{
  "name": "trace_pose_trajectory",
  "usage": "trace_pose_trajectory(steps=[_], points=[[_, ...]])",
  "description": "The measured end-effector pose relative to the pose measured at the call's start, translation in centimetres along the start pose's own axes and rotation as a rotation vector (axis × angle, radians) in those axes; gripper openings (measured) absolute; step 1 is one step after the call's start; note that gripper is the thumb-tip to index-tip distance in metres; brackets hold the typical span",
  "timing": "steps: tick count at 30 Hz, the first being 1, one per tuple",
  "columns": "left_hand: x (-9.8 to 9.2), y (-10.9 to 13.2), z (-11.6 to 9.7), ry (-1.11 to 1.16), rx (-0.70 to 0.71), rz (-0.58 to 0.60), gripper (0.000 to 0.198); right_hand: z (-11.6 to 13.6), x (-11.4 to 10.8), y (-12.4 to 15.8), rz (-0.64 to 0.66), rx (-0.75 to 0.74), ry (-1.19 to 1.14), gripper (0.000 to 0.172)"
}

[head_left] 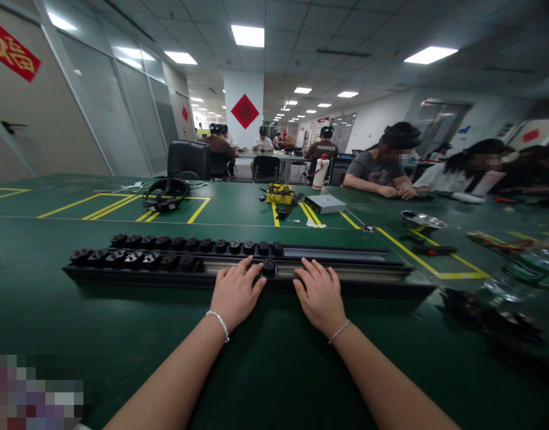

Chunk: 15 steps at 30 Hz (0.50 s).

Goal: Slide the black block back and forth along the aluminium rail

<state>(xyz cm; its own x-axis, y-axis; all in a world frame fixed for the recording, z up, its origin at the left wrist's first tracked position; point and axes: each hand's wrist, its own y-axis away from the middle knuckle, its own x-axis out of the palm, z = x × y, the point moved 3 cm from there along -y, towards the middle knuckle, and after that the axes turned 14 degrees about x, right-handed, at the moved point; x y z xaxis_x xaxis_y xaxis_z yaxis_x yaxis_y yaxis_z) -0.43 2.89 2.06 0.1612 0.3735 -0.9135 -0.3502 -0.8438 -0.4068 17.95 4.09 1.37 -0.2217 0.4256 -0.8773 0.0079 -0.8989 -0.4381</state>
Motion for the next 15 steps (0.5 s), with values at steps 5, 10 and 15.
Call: trace_pose_trajectory(steps=[5,10,15], points=[[0.10,0.00,0.01,-0.004,0.001,0.003,0.040,0.01,-0.06,0.05,-0.001,0.002,-0.017,0.036],[-0.09,-0.10,-0.07,-0.003,0.002,0.007,0.040,0.30,-0.01,0.24,-0.002,-0.017,-0.042,0.035],[-0.05,-0.10,0.02,0.007,-0.009,0.020,0.040,0.94,-0.01,0.51,0.025,-0.079,-0.051,0.035]])
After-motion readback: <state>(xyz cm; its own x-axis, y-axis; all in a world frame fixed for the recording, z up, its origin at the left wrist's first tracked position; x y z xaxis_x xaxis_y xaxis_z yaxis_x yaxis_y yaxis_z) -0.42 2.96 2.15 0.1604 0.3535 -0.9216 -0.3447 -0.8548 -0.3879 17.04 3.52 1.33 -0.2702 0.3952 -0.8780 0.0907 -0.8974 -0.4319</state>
